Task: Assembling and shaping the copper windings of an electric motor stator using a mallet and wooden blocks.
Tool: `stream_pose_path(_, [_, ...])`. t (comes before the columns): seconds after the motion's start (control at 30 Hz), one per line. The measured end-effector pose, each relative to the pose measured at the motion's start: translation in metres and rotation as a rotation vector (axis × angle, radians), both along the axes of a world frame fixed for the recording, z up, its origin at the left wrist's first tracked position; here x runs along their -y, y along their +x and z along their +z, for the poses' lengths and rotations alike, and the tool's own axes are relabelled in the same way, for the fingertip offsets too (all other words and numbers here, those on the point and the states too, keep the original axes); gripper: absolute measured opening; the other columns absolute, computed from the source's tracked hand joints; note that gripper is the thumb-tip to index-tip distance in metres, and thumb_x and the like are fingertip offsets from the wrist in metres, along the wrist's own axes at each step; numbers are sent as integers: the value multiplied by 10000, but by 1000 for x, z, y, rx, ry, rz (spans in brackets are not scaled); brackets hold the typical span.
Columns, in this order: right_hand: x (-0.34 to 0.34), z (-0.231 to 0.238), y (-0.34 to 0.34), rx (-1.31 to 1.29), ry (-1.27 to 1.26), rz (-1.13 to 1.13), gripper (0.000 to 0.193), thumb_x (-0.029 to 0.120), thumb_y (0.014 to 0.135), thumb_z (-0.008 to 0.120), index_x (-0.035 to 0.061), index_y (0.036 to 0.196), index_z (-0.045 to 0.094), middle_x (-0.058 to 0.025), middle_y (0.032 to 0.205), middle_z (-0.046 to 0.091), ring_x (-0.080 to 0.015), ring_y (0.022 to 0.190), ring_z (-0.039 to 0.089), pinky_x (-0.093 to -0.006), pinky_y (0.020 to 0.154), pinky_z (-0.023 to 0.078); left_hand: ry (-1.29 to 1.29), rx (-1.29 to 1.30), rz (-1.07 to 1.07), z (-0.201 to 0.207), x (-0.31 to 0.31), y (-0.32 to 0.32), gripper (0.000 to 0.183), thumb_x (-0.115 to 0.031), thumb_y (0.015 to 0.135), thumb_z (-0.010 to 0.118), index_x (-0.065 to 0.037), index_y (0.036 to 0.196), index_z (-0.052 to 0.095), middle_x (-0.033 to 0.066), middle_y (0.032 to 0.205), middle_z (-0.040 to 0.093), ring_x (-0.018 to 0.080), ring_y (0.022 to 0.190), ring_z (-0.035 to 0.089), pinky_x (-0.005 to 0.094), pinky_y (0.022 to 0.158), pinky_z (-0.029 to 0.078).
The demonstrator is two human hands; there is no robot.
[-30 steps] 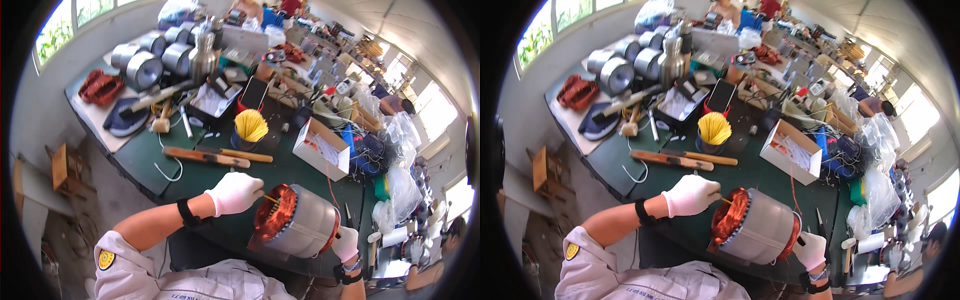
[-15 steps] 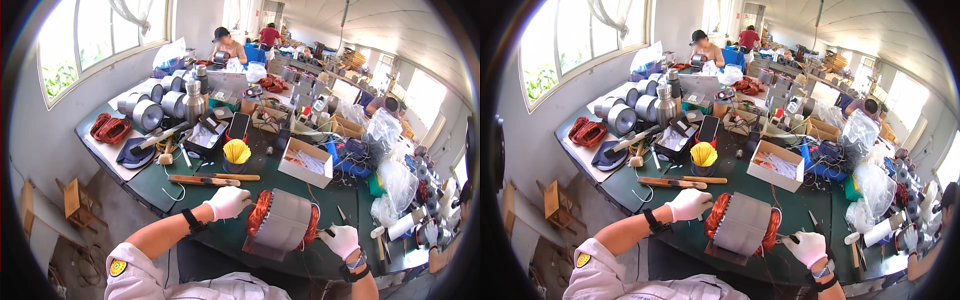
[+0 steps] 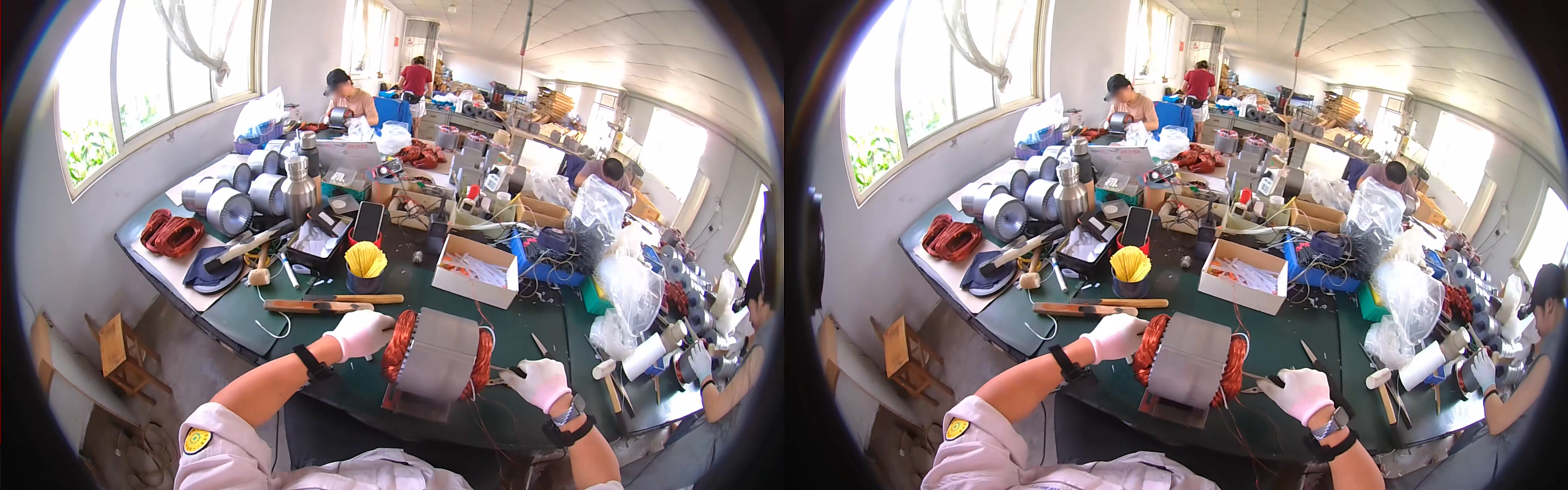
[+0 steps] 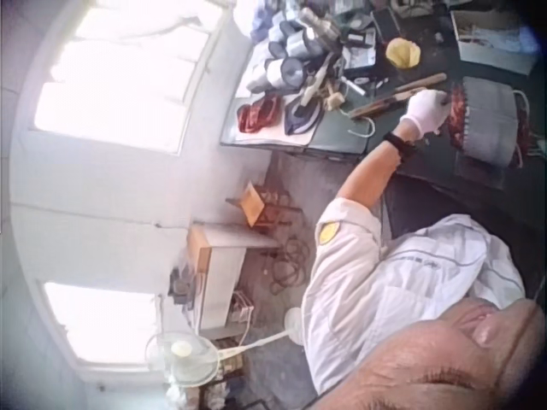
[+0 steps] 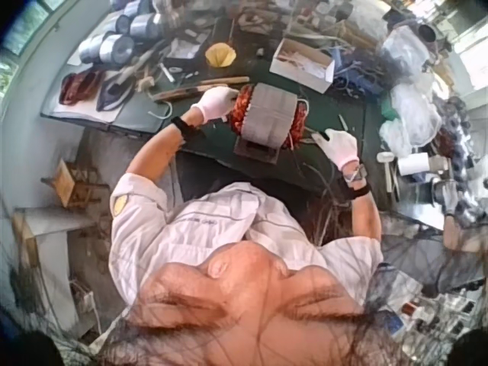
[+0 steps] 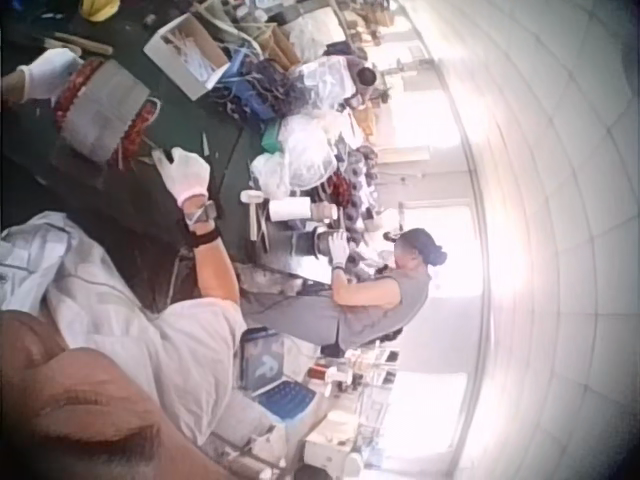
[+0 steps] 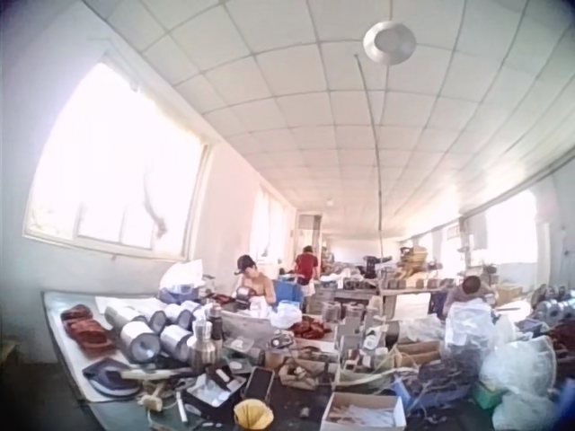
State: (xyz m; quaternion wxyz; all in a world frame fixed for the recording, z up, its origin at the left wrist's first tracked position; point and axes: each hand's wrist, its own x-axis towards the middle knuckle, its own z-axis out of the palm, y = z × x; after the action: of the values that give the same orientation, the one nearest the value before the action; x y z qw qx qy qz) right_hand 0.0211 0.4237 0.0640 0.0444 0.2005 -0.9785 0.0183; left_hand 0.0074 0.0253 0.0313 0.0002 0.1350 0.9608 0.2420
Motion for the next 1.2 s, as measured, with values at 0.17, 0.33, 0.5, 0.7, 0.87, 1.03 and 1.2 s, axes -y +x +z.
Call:
stream_pose_path(0.17, [-6,1,-1,30,-6,-2,600,630,903,620,63,774,766,-169,728,719,-352,717,724,-443,681,574,-123,-99,17,-6,20,-1,255,-272,907,610,-59,853,740,136,845,678,379,835,686,469,769,537])
stream_pose_path(0.33, [-5,11,-2,55,-6,-25,600,631,907,614,66,787,771,-170,729,719,-348,716,723,-433,676,573,-110,-38,38,3,8,-2,221,-226,887,617,-48,827,734,159,829,695,389,820,692,480,757,546])
stream_pose_path(0.5, [-4,14,-4,71,9,-27,597,634,908,611,70,829,789,-164,702,713,-340,698,723,-432,656,570,-185,-154,18,-9,-1,-1,251,-213,918,606,-28,796,722,149,721,715,348,745,722,433,750,564])
stream_pose_path(0.7, [-13,8,-9,73,11,-16,604,642,907,614,71,825,792,-154,678,706,-334,681,719,-432,647,566,18,33,1,1,2,-8,246,-183,911,572,-23,798,721,141,717,713,328,720,721,423,745,565])
stream_pose_path(0.87, [-9,15,-6,114,1,-32,582,637,895,634,82,837,798,-151,673,702,-335,676,716,-426,655,566,-36,48,29,0,3,-9,176,-164,882,621,-32,829,724,179,754,706,380,776,705,460,749,554])
stream_pose_path(1.03, [-9,18,-7,108,29,-55,561,623,894,640,90,812,794,-149,668,698,-337,675,713,-433,652,561,-96,-40,49,-6,-7,-6,113,-144,846,676,-44,861,727,213,795,703,419,820,692,498,753,539])
stream_pose_path(1.2, [-22,17,-9,205,-1,-94,530,619,886,645,118,780,784,-150,681,689,-356,704,711,-440,664,557,-13,40,50,-9,-5,-3,152,-133,872,665,-14,938,731,223,845,716,423,815,690,480,748,551])
